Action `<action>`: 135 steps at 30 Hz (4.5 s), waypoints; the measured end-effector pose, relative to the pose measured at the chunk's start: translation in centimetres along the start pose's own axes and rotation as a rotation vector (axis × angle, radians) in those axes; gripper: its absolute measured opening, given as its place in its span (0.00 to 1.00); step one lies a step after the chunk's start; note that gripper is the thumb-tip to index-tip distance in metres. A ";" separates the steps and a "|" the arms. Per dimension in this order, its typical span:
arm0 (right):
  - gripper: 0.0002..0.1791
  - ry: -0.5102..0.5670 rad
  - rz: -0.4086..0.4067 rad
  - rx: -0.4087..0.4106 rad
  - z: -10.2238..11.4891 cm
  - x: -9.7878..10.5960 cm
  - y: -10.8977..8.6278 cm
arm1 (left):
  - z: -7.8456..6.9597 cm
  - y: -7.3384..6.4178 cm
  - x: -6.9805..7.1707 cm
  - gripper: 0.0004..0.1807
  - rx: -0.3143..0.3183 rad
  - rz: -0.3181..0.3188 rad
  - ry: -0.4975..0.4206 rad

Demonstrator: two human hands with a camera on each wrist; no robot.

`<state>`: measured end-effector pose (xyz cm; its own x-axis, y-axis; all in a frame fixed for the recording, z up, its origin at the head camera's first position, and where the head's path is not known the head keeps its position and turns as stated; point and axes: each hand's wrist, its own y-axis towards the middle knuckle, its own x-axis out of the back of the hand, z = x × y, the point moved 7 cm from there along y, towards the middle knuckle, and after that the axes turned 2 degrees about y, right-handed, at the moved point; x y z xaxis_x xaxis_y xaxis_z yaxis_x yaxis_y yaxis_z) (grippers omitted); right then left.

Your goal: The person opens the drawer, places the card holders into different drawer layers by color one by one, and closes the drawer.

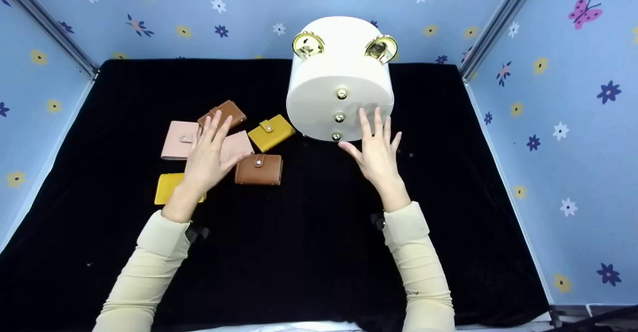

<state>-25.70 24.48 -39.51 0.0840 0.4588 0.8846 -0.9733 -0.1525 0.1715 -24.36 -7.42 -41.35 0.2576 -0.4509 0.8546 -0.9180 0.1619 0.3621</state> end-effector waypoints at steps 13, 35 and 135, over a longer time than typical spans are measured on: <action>0.37 0.159 -0.320 0.078 0.7 3.6 0.5 | -3.2 0.6 1.2 0.37 -0.080 -0.190 -0.145; 0.24 0.378 -0.617 -0.003 -1.4 7.5 4.0 | -8.0 3.9 -0.4 0.26 -0.137 -0.270 -0.392; 0.11 0.973 -0.383 -0.523 -6.6 5.6 13.1 | -17.5 8.1 -4.4 0.07 -0.171 -0.254 -0.407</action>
<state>-39.34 30.82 -35.17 0.4130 0.9081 0.0693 -0.9081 0.4164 -0.0450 -27.62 11.27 -35.63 0.2963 -0.7946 0.5298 -0.7706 0.1288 0.6242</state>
